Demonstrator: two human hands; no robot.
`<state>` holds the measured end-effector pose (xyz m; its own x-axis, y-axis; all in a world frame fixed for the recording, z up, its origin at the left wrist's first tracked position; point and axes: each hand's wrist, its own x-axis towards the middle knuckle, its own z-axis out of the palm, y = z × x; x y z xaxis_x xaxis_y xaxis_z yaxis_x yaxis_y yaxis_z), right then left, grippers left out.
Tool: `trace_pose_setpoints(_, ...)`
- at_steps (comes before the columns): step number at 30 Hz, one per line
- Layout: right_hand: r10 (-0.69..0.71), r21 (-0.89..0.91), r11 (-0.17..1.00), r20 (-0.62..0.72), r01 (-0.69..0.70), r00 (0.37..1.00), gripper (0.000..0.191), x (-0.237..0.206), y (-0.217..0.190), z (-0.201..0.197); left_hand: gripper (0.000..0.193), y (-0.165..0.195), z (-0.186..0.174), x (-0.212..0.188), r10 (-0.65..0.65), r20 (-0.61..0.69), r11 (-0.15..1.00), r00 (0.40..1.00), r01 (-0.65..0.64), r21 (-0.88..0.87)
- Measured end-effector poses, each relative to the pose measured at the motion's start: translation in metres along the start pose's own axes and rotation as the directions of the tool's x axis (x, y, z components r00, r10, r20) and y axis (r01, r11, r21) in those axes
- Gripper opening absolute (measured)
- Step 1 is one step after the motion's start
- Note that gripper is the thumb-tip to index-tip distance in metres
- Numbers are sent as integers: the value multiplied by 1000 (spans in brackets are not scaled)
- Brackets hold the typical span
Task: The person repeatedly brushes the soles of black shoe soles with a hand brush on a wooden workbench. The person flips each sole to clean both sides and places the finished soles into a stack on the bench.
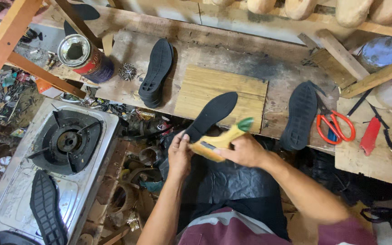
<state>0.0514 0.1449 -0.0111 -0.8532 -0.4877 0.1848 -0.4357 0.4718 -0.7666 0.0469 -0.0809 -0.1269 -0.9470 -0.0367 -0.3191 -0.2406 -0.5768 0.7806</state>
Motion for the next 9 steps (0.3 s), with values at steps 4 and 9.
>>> trace_pose_setpoints(4,286,108,955,-77,-278,955,36,-45,16,23,30,28,19,-12,113,109,991,988,-103,-86)
trace_pose_setpoints(9,562,-23,824,-98,-566,821,37,-118,74,90,40,45,72,-33,256,350,923,901,-335,188)
